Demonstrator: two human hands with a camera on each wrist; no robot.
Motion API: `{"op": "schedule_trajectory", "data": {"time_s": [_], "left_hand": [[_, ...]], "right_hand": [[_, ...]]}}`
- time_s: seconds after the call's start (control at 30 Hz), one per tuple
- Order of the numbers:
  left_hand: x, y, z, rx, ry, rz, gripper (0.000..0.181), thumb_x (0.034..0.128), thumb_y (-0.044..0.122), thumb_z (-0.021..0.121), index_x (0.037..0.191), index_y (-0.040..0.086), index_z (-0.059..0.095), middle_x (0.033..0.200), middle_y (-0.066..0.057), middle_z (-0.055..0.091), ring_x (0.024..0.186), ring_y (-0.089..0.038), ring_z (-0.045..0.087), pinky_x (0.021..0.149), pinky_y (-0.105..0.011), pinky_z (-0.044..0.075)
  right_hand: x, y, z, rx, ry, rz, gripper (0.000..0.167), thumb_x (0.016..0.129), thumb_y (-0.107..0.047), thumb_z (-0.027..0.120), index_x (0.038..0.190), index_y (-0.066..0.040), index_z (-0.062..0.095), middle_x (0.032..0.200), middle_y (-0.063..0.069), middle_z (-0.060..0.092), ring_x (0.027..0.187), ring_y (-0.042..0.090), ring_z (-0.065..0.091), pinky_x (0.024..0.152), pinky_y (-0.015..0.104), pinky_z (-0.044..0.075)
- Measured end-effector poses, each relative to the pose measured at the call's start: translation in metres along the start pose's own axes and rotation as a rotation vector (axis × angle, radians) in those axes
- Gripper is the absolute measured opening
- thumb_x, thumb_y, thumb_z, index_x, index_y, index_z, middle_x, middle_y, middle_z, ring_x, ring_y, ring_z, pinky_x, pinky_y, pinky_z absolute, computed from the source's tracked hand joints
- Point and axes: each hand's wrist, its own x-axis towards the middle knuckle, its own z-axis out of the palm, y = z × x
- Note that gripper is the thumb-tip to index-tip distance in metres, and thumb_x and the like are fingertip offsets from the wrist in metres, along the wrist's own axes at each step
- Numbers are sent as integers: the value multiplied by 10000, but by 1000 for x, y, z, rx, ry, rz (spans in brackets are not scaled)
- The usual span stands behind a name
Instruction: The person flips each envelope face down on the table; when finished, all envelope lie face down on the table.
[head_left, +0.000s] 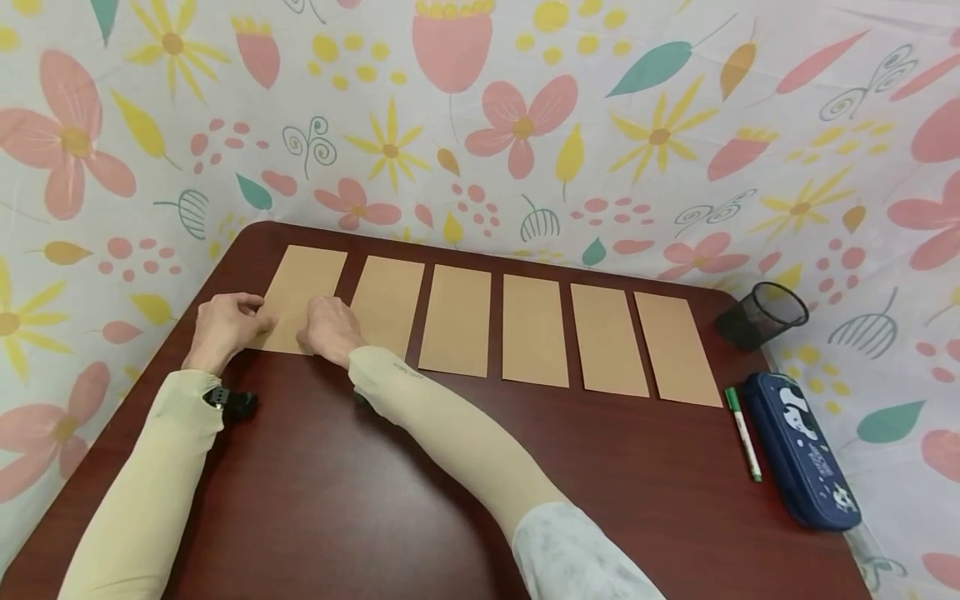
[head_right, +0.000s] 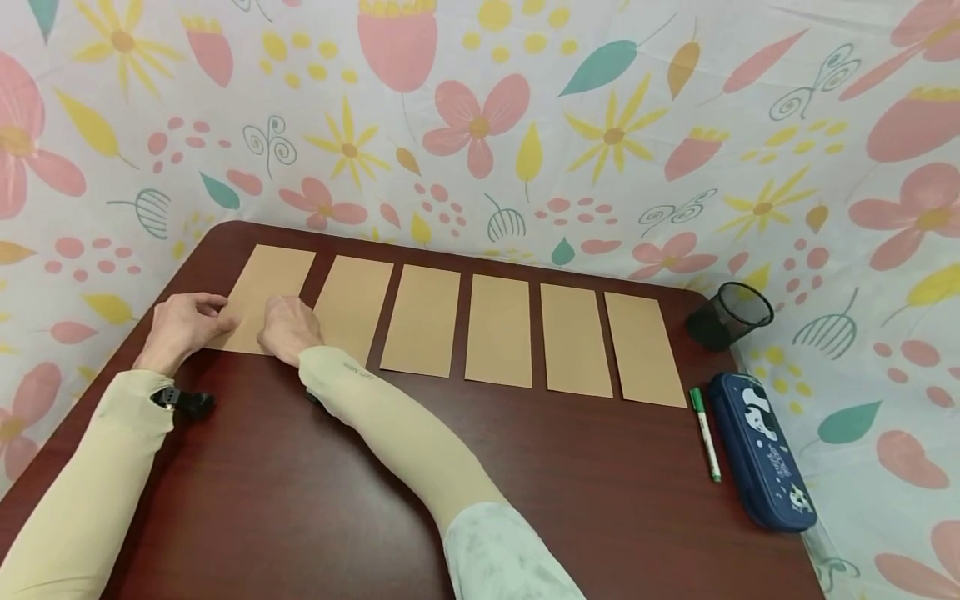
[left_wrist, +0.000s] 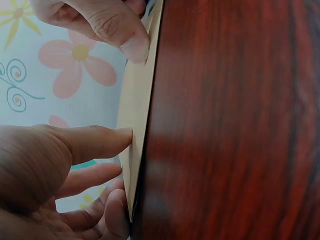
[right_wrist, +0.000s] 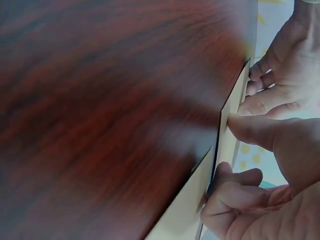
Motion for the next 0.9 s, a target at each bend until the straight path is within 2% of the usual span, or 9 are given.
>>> {"op": "schedule_trajectory", "data": {"time_s": [0.1,0.17,0.3,0.43,0.53,0.6,0.7,0.8,0.9], "left_hand": [[-4,-1,2,-37,54,42,555,1000,284,744,1409,-79,651,1257,-346,708,1227,-503,593,976,-555,513],[-9,-1,3,-71,107,67,568,1012,312,733,1423,-70,645,1285,-350,700,1253,-513,598,1042,-604,481],[-23,3,4,-135,218,118,552,1024,360,725,1416,-25,673,1294,-312,708,1192,-471,661,970,-493,489],[-33,11,5,-173,306,164,493,1014,355,735,1377,21,717,1259,-245,721,1122,-378,659,892,-314,424],[-37,20,7,-198,352,212,447,991,319,762,1338,38,747,1232,-211,732,1052,-311,646,864,-230,406],[-41,25,11,-207,370,248,432,971,289,781,1319,34,757,1220,-215,733,1031,-299,630,843,-195,405],[-46,30,16,-209,381,296,460,944,254,807,1335,19,741,1230,-230,727,1081,-334,614,852,-190,413],[-50,35,21,-187,370,340,536,937,247,813,1399,6,690,1277,-242,706,1182,-390,594,897,-269,447],[-54,37,24,-147,354,385,607,931,264,807,1451,1,640,1333,-269,670,1273,-439,556,968,-458,480]], "right_hand": [[-15,0,-10,72,53,10,232,910,-324,837,934,-156,680,758,-51,653,628,90,566,559,234,470],[-34,0,-26,147,77,4,398,945,-399,831,1192,-126,679,860,-27,709,614,85,625,616,221,520],[-74,9,-60,229,123,-43,668,1005,-443,770,1529,-82,569,1109,30,802,850,113,773,885,231,602],[-97,30,-82,238,199,-111,416,1037,-393,734,1178,-2,760,1423,28,736,1322,172,699,1019,294,578],[-111,53,-98,273,260,-154,338,1034,-323,746,1115,3,776,1276,67,779,1237,202,709,1001,334,572],[-122,69,-106,287,295,-166,404,1029,-299,757,1328,-30,717,1072,72,767,1016,205,705,972,326,553],[-138,94,-119,283,343,-172,504,1029,-272,755,1458,-29,652,931,60,717,820,176,641,823,309,541],[-149,119,-129,258,402,-179,480,1029,-245,747,1436,-5,661,934,71,723,831,184,659,792,307,542],[-159,143,-139,262,434,-178,478,1043,-229,727,1443,19,645,992,112,740,896,247,702,825,365,583]]}}
